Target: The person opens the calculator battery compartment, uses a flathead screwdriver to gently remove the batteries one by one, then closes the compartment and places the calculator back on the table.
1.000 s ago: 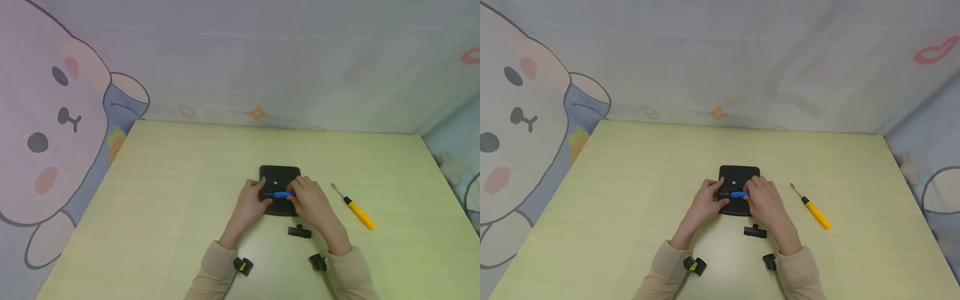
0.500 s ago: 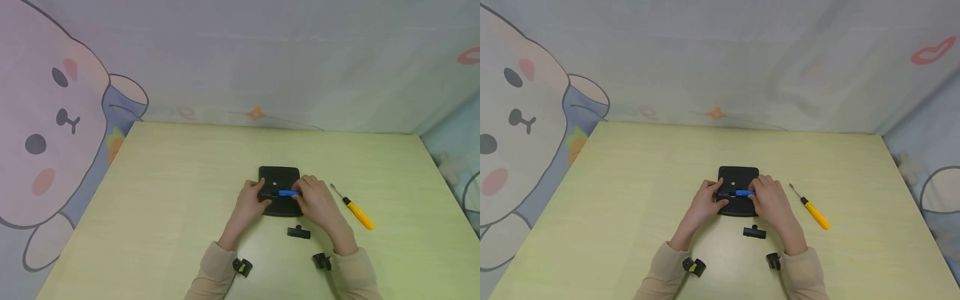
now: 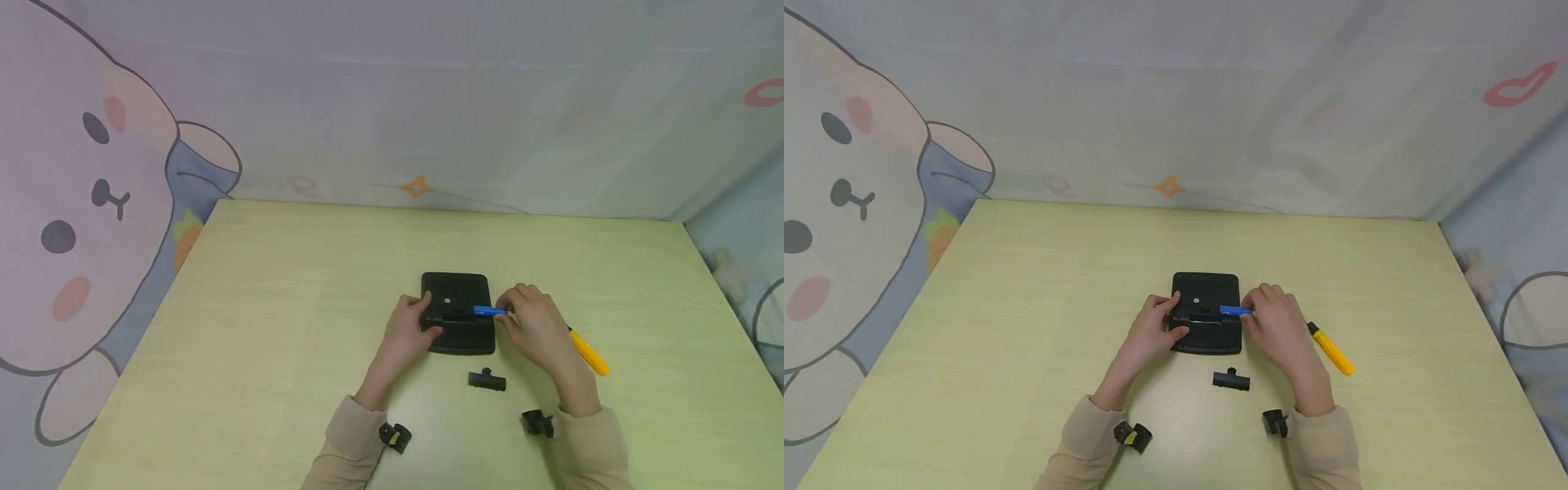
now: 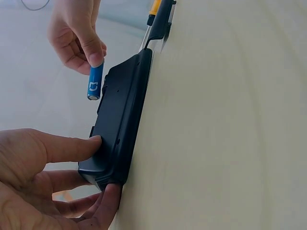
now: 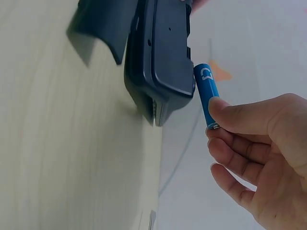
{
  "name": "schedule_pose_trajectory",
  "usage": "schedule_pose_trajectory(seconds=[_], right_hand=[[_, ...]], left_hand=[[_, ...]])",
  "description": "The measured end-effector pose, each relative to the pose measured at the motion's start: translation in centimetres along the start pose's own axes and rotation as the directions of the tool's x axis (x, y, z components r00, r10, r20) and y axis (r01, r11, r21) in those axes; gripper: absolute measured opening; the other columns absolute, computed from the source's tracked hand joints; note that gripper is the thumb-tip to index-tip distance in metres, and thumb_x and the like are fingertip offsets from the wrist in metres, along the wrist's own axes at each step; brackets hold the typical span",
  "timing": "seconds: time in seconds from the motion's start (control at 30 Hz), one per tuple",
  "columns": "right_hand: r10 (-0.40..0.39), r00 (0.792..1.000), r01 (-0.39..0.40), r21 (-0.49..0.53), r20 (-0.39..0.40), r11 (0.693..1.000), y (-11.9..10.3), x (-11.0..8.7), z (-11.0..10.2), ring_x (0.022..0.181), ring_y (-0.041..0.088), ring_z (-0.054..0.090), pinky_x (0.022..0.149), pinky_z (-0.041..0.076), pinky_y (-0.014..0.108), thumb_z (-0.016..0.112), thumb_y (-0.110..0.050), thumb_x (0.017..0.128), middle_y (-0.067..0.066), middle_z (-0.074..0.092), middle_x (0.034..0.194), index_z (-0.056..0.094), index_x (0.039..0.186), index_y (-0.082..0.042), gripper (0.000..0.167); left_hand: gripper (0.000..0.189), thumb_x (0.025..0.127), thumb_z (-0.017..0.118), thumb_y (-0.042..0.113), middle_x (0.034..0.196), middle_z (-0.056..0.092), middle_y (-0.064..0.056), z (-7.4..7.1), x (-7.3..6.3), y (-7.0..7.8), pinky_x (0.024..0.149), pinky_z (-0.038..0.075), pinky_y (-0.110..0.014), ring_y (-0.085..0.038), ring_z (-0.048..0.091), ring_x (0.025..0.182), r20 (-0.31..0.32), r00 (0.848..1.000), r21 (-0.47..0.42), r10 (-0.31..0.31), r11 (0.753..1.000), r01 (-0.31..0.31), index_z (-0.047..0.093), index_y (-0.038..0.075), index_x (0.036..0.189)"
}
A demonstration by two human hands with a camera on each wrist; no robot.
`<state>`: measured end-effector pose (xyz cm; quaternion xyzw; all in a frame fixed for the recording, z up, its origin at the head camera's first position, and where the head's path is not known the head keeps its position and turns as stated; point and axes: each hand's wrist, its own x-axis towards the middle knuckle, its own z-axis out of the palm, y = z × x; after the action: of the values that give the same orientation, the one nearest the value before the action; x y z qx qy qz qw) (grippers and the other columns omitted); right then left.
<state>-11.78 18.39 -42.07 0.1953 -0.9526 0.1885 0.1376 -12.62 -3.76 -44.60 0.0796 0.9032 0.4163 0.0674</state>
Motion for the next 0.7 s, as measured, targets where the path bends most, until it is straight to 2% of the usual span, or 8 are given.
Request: schedule_pose_trajectory(seconds=[0.2,0.47,0.7], right_hand=[[-0.006,1.000,0.006,0.004,-0.014,1.000,0.8,-0.2,-0.1,0.075,0.024,0.055,0.066,0.042,0.035,0.078,-0.004,0.075,0.010,0.062,0.079,0.066,0.084,-0.001,0.015],[0.035,0.999,-0.035,0.016,0.006,0.999,1.3,-0.2,-0.3,0.078,0.026,0.056,0.068,0.043,0.037,0.076,-0.005,0.078,0.010,0.062,0.081,0.066,0.086,0.000,0.014],[0.044,0.999,-0.044,0.032,-0.006,0.999,1.8,-0.5,-0.4,0.079,0.028,0.059,0.068,0.046,0.039,0.076,-0.003,0.077,0.010,0.062,0.079,0.066,0.085,0.001,0.013]], left_hand=[[0.064,0.084,0.072,0.013,0.129,0.049,-0.022,0.1,0.1,0.0,0.083,0.049,-0.038,-0.025,0.054,0.099,0.000,1.000,-0.003,0.003,1.000,-0.003,0.045,0.001,0.141],[0.064,0.085,0.072,0.014,0.130,0.049,-0.022,0.1,0.0,-0.1,0.084,0.049,-0.038,-0.025,0.054,0.099,0.000,1.000,-0.003,0.002,1.000,-0.002,0.044,0.000,0.141],[0.064,0.084,0.072,0.012,0.130,0.049,-0.024,-0.2,-0.3,0.4,0.085,0.049,-0.040,-0.028,0.054,0.103,0.004,1.000,-0.016,-0.013,1.000,0.013,0.045,0.000,0.141]])
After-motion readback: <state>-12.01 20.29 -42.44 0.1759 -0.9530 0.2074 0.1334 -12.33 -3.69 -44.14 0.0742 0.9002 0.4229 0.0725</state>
